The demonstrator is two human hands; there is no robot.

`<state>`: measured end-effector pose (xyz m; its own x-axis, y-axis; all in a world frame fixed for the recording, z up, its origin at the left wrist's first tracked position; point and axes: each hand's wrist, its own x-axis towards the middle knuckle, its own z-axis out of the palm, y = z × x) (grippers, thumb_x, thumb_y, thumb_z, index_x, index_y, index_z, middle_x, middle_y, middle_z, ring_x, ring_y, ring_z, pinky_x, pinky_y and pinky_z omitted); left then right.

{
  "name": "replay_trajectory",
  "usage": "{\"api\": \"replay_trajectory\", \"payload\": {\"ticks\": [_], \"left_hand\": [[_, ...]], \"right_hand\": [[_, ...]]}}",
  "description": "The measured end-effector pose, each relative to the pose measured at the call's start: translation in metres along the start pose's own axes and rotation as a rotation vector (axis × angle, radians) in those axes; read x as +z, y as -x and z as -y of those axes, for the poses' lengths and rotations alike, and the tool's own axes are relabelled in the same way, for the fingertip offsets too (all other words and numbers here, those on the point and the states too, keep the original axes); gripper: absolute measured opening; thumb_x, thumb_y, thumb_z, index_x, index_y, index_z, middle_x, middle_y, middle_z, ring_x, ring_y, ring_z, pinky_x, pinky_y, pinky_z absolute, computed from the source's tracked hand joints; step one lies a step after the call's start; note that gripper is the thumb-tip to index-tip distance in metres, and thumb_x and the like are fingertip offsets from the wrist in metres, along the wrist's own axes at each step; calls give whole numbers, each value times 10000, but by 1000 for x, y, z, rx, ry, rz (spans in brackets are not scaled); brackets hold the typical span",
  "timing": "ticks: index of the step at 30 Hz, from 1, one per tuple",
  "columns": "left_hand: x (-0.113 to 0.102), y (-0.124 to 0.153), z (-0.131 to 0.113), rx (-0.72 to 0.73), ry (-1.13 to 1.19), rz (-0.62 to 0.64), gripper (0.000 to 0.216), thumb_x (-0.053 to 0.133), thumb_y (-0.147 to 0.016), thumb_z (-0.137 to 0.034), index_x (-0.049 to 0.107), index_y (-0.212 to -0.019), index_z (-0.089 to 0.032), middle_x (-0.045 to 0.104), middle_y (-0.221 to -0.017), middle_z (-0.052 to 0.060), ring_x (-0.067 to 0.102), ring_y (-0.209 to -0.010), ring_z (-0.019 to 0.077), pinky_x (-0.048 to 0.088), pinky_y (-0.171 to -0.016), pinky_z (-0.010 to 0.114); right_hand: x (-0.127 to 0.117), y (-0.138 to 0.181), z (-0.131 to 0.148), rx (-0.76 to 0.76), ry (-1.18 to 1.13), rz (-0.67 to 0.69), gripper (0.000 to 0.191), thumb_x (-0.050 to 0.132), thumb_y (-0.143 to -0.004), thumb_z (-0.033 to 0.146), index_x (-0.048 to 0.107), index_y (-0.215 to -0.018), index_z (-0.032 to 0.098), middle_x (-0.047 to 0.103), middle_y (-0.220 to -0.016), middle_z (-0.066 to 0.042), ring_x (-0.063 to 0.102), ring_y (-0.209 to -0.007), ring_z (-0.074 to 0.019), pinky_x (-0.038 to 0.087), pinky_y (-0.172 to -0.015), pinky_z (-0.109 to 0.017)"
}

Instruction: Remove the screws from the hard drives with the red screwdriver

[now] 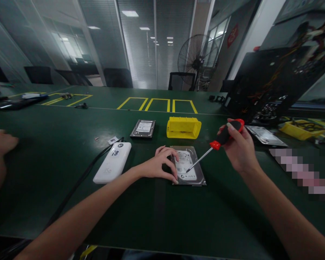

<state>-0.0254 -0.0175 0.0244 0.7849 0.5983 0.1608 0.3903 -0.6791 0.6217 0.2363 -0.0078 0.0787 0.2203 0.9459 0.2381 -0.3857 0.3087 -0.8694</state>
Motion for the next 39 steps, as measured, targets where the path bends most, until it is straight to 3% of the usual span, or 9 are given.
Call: {"api": "replay_trajectory", "payload": {"ticks": [10, 18, 28, 34, 39], "left_hand": [[1, 0, -5, 22, -13, -51, 189, 742, -699, -452, 733, -767, -276, 535, -1087, -1, 380, -1227, 225, 156, -1091, 415], [2, 1, -4, 25, 7, -45, 199, 738, -702, -455, 726, -774, -270, 536, -1075, -5, 394, -1219, 217, 183, -1073, 394], [-2, 2, -3, -71, 45, -103, 185, 697, -759, -421, 700, -851, -260, 517, -1074, -6, 418, -1193, 208, 180, -1081, 410], [-4, 3, -3, -32, 59, 21, 198, 723, -719, -459, 724, -849, -310, 481, -1179, -20, 344, -1256, 235, 125, -1106, 435], [-2, 2, -6, -22, 12, 26, 164, 732, -713, -453, 736, -817, -327, 502, -1164, -25, 359, -1247, 235, 29, -1127, 440]], "right_hand": [[-7, -7, -8, 36, -2, -55, 336, 768, -660, 266, 625, -961, 229, 594, -813, 17, 569, -741, -83, 476, -617, -190], [-9, -10, -8, 52, 27, -100, 354, 778, -635, 275, 620, -948, 232, 596, -816, 15, 572, -734, -100, 490, -601, -216], [-11, -10, -11, 78, 24, -88, 349, 773, -641, 267, 626, -956, 235, 600, -807, 14, 568, -725, -91, 479, -584, -200], [-10, -9, -11, 88, 45, -62, 332, 747, -664, 267, 612, -966, 240, 599, -818, 14, 567, -723, -102, 469, -610, -234], [-10, -9, -12, 80, 71, -52, 321, 737, -668, 265, 606, -961, 253, 592, -819, 14, 561, -716, -115, 452, -602, -255]]}}
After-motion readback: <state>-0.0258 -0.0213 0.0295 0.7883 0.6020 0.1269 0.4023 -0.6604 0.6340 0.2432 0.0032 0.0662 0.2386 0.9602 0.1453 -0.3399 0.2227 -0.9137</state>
